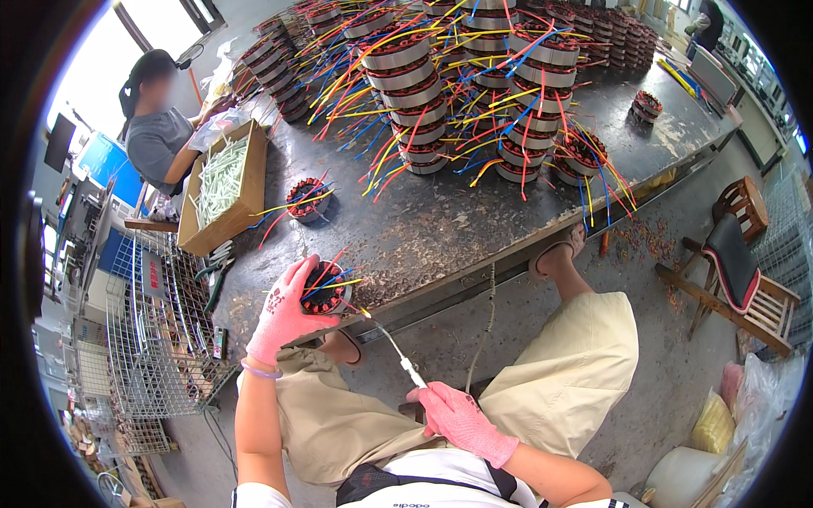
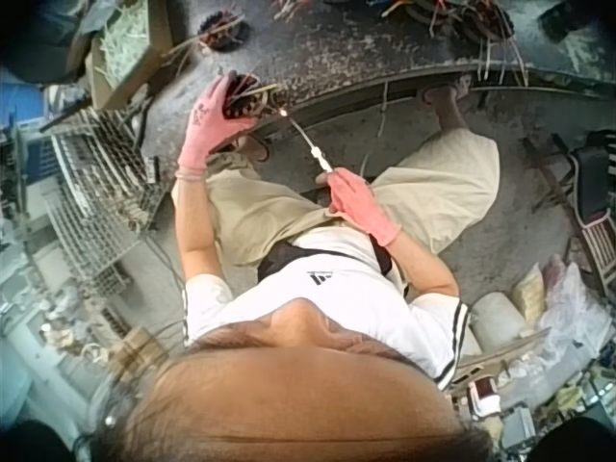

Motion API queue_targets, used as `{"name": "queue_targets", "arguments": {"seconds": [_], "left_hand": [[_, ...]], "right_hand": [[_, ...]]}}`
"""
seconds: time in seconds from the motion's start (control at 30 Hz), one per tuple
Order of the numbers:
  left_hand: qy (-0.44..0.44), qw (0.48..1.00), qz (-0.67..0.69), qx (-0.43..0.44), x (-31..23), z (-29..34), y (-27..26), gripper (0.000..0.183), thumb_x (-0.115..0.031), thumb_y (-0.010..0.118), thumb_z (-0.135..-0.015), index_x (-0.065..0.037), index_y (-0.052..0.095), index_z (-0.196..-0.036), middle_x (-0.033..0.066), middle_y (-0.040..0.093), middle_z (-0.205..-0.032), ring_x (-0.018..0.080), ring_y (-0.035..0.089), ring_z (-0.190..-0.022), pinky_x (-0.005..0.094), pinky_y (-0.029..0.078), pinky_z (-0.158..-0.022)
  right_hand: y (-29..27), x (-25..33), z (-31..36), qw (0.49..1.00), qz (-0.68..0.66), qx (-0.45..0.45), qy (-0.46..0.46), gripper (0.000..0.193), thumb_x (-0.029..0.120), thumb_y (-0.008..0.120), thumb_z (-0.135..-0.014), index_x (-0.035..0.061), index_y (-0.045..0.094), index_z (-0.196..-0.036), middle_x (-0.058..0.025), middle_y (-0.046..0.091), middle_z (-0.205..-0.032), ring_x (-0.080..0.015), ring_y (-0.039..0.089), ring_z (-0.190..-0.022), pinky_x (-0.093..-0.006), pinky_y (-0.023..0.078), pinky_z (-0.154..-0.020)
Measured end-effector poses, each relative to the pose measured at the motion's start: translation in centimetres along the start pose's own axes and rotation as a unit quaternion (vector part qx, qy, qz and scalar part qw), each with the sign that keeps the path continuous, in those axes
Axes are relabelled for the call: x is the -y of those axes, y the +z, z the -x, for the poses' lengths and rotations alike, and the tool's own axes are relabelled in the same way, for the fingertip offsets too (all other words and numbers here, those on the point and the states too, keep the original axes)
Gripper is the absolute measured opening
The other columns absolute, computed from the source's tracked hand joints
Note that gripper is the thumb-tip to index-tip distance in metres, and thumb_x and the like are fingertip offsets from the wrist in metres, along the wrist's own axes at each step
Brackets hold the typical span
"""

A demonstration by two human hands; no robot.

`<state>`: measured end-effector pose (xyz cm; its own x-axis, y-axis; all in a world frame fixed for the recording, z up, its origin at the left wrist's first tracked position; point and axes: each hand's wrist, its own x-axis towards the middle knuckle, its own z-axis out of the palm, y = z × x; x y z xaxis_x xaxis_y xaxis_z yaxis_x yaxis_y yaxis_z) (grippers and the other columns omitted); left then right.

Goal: The person uses a specialized heating tool to melt and secure components on a metal stator, then moves the finished part to a stack of similar components on a workbench.

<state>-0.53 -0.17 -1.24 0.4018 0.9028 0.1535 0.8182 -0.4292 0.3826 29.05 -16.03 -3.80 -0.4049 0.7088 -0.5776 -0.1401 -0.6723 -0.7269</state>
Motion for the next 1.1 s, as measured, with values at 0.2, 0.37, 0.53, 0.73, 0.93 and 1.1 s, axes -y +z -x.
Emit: {"name": "queue_targets", "arguments": {"seconds": [0.2, 0.37, 0.53, 0.73, 0.93, 1.1], "left_hand": [[0.001, 1.0, 0.005, -0.001, 0.09, -0.01, 0.14, 0.101, -0.033, 0.091, -0.057, 0.0, 0.045, -0.141, 0.0211, 0.052, -0.135, 0.0392, 0.053, -0.123, 0.0448, 0.044, -0.104], [-0.003, 1.0, 0.006, -0.001, -0.04, 0.0, 0.06, 0.102, -0.033, 0.091, -0.057, -0.001, 0.045, -0.141, 0.0206, 0.052, -0.135, 0.039, 0.053, -0.123, 0.0446, 0.044, -0.104], [-0.012, 1.0, 0.006, 0.004, -0.02, -0.01, 0.09, 0.102, -0.033, 0.092, -0.056, -0.001, 0.045, -0.142, 0.0201, 0.052, -0.136, 0.0389, 0.053, -0.123, 0.0445, 0.043, -0.105], [-0.011, 1.0, 0.008, 0.007, 0.11, 0.0, 0.16, 0.103, -0.034, 0.092, -0.057, -0.001, 0.044, -0.142, 0.0208, 0.052, -0.136, 0.0391, 0.052, -0.124, 0.0446, 0.043, -0.105], [-0.01, 1.0, 0.007, 0.005, 0.15, 0.03, 0.24, 0.103, -0.033, 0.092, -0.057, -0.001, 0.044, -0.142, 0.0211, 0.052, -0.136, 0.0392, 0.052, -0.124, 0.0447, 0.043, -0.106], [-0.015, 1.0, 0.008, 0.006, -0.04, 0.04, 0.11, 0.103, -0.033, 0.091, -0.057, -0.001, 0.044, -0.143, 0.0208, 0.052, -0.137, 0.039, 0.052, -0.125, 0.0443, 0.043, -0.106]], "right_hand": [[-0.05, 0.1, 0.15, 1.0, 0.009, 0.003, -0.006, 0.038, 0.025, 0.042, -0.106, -0.0074, 0.057, -0.117, 0.0013, 0.042, -0.06, -0.0101, 0.048, -0.055, -0.0269, 0.05, -0.061], [0.01, -0.03, -0.14, 1.0, 0.003, 0.0, 0.011, 0.037, 0.025, 0.043, -0.106, -0.0073, 0.057, -0.117, 0.0012, 0.042, -0.06, -0.01, 0.048, -0.055, -0.0267, 0.05, -0.061], [-0.07, -0.15, -0.02, 1.0, 0.0, -0.001, -0.001, 0.037, 0.025, 0.043, -0.106, -0.007, 0.058, -0.117, 0.0011, 0.042, -0.06, -0.0099, 0.048, -0.055, -0.0267, 0.05, -0.061], [0.14, 0.05, 0.04, 1.0, 0.015, -0.01, 0.003, 0.035, 0.024, 0.042, -0.103, -0.0036, 0.063, -0.111, -0.0025, 0.046, -0.064, -0.0105, 0.05, -0.056, -0.028, 0.05, -0.059], [0.17, 0.3, 0.16, 1.0, 0.008, -0.006, -0.005, 0.038, 0.028, 0.043, -0.105, -0.0046, 0.06, -0.115, 0.0005, 0.044, -0.06, -0.0097, 0.049, -0.055, -0.0263, 0.049, -0.06], [0.3, 0.53, 0.29, 1.0, 0.014, -0.013, -0.002, 0.034, 0.023, 0.043, -0.104, -0.0036, 0.063, -0.111, -0.0017, 0.046, -0.065, -0.0099, 0.05, -0.057, -0.028, 0.051, -0.06]]}}
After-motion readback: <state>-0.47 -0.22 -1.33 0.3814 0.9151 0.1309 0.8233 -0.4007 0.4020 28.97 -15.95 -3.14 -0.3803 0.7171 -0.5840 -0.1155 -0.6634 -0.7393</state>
